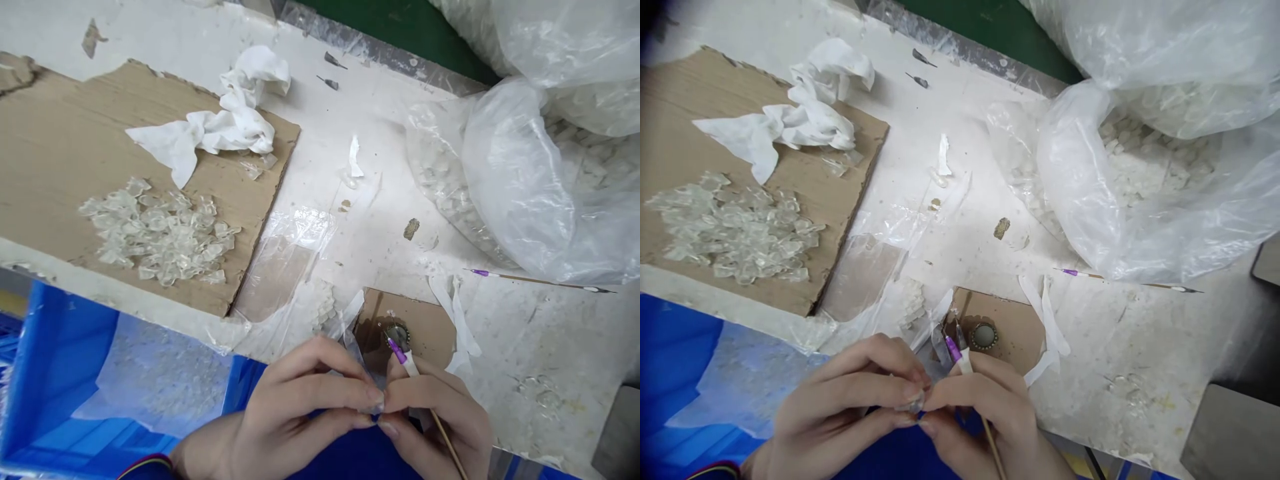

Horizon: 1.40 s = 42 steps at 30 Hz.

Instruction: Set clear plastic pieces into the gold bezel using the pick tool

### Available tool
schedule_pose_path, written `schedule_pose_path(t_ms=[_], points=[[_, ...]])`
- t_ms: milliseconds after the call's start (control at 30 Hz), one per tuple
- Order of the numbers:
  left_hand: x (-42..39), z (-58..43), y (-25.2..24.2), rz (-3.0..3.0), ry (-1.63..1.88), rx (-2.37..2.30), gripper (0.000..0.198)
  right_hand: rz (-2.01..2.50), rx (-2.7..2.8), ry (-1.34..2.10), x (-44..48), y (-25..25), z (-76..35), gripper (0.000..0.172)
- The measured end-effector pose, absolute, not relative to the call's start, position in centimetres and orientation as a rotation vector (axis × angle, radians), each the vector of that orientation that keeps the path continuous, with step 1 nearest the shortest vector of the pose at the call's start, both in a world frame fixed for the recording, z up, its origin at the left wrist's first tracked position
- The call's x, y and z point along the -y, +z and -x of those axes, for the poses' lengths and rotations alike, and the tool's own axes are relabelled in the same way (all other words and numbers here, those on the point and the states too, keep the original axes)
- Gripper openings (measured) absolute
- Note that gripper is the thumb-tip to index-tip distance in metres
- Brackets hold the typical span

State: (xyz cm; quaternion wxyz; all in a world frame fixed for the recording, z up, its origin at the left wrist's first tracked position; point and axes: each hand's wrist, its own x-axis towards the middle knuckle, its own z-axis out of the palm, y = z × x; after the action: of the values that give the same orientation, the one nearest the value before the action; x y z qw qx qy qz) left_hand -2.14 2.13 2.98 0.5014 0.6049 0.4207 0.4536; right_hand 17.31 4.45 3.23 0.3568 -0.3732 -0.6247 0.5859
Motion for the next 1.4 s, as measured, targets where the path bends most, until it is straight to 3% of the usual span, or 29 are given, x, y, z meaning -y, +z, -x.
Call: schedule_pose_path(t_ms=[900, 1400], points=[[-2.11, 1.88, 3.23, -1.434, 1.026, -1.014, 0.011, 0.985, 1.525, 1.55, -4.02, 2.79, -16.56, 0.02], [-2.02, 1.79, 3.21, -1.423, 1.06, -1.018, 0.013, 0.893, 1.482, 1.554, -3.84, 2.18, -16.69, 0.009]])
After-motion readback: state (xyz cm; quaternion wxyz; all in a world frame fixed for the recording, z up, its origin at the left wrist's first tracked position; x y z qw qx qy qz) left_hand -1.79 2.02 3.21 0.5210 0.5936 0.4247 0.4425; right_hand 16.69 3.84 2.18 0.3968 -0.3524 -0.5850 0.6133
